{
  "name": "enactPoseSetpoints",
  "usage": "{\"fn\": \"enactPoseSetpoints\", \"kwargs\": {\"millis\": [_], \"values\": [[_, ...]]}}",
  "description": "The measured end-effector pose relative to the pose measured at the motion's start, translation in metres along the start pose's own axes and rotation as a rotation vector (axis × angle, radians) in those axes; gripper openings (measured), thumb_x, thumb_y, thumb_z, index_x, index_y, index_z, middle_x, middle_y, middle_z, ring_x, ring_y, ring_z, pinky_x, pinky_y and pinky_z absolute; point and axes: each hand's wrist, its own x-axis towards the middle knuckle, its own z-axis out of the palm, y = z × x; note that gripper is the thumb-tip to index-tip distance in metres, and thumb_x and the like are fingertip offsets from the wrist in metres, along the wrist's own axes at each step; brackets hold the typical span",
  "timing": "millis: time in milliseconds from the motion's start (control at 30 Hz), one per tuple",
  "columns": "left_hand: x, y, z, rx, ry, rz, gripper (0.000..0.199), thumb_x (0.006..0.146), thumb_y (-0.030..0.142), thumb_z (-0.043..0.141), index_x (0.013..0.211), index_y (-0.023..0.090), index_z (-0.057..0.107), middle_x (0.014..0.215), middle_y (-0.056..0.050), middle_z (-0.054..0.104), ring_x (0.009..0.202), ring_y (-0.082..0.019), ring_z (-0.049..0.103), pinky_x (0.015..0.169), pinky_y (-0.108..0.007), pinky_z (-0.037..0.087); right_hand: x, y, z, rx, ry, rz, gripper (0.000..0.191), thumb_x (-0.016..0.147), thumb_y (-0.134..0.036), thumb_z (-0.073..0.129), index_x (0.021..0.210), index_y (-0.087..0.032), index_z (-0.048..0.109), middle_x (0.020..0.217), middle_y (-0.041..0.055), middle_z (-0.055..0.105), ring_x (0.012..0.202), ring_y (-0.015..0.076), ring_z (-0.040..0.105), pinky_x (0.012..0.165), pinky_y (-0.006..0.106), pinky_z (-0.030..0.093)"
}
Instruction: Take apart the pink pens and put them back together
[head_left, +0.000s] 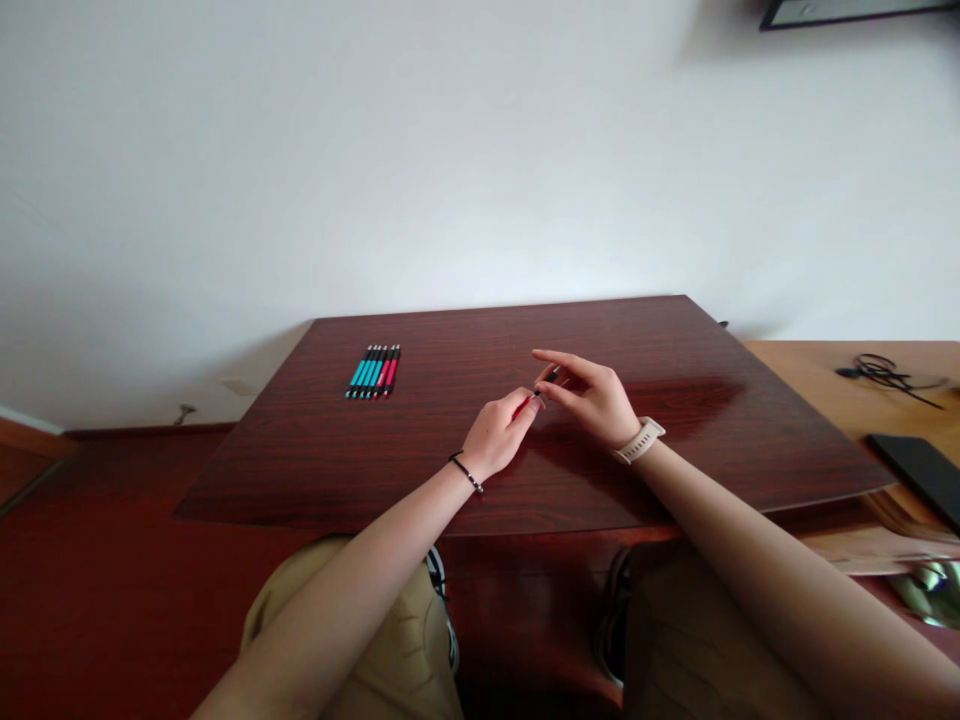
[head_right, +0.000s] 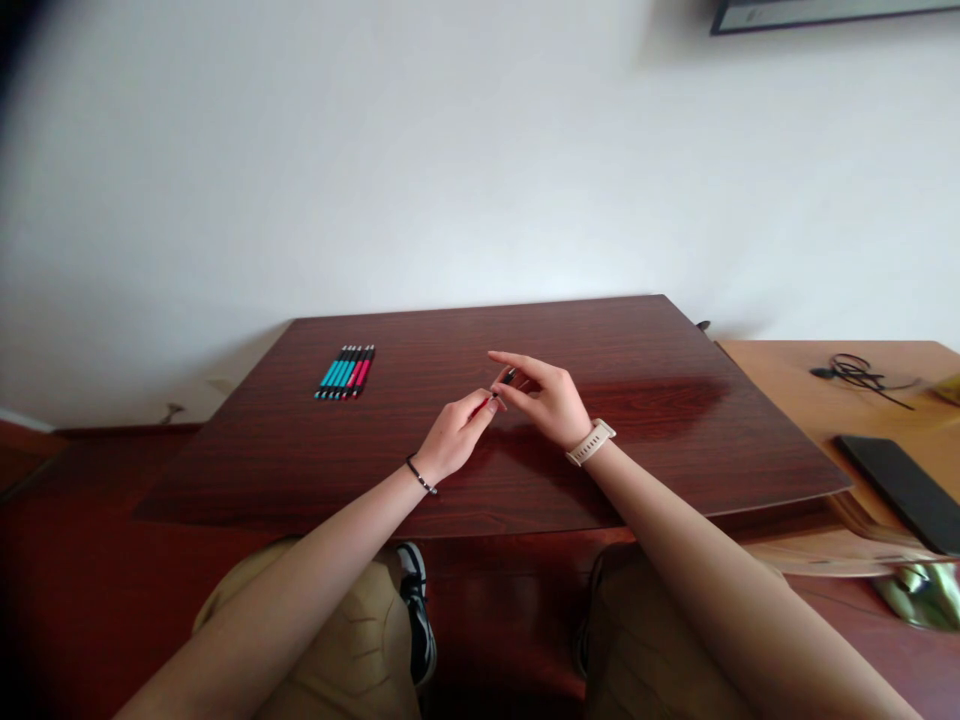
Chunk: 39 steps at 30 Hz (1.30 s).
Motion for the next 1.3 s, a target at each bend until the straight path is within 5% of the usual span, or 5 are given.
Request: {"fn": "enactPoseSetpoints", "kwargs": {"millis": [467,733,1033,1300], "values": [[0.001,0.005,0.0,-0.036,0.02,0.043,0.032,0.11,0.04,0.05,0.125,0.023,0.072,0.12,-0.009,0.079,0.113,-0.028,0.074,0.101,-0.037,0.054,-0.003,-0.002,0.005,0.014,-0.08,-0.036,0.049,0.103,-0.04,0.067,0.15,-0.029,0.064,0.121,0.0069,0.077,0.091,0.0203,0.073,0.083,0.035,0.064],[0.001,0.002,0.001,0.02,0.035,-0.033,0.041,0.111,0.052,0.046,0.094,0.021,0.065,0.082,-0.003,0.07,0.075,-0.02,0.065,0.074,-0.029,0.048,-0.004,-0.004,0.005,0.054,-0.148,-0.023,0.063,0.102,-0.04,0.065,0.163,-0.029,0.049,0.139,0.0105,0.07,0.081,0.0173,0.063,0.075,0.033,0.059],[0.003,-0.005,0.002,-0.026,0.057,0.001,0.033,0.11,0.044,0.047,0.098,0.02,0.066,0.086,-0.003,0.07,0.077,-0.019,0.063,0.075,-0.028,0.045,-0.006,0.0,0.008,0.262,-0.229,0.029,0.077,0.093,-0.016,0.055,0.167,-0.031,0.041,0.152,0.0115,0.061,0.073,0.0118,0.057,0.073,0.032,0.059],[0.003,-0.007,0.002,0.001,0.061,-0.007,0.033,0.111,0.043,0.048,0.096,0.019,0.067,0.084,-0.002,0.071,0.076,-0.018,0.064,0.075,-0.028,0.046,-0.006,0.003,0.01,0.274,-0.231,0.05,0.082,0.087,-0.013,0.054,0.166,-0.03,0.041,0.153,0.0126,0.06,0.072,0.0118,0.058,0.074,0.033,0.06]]}}
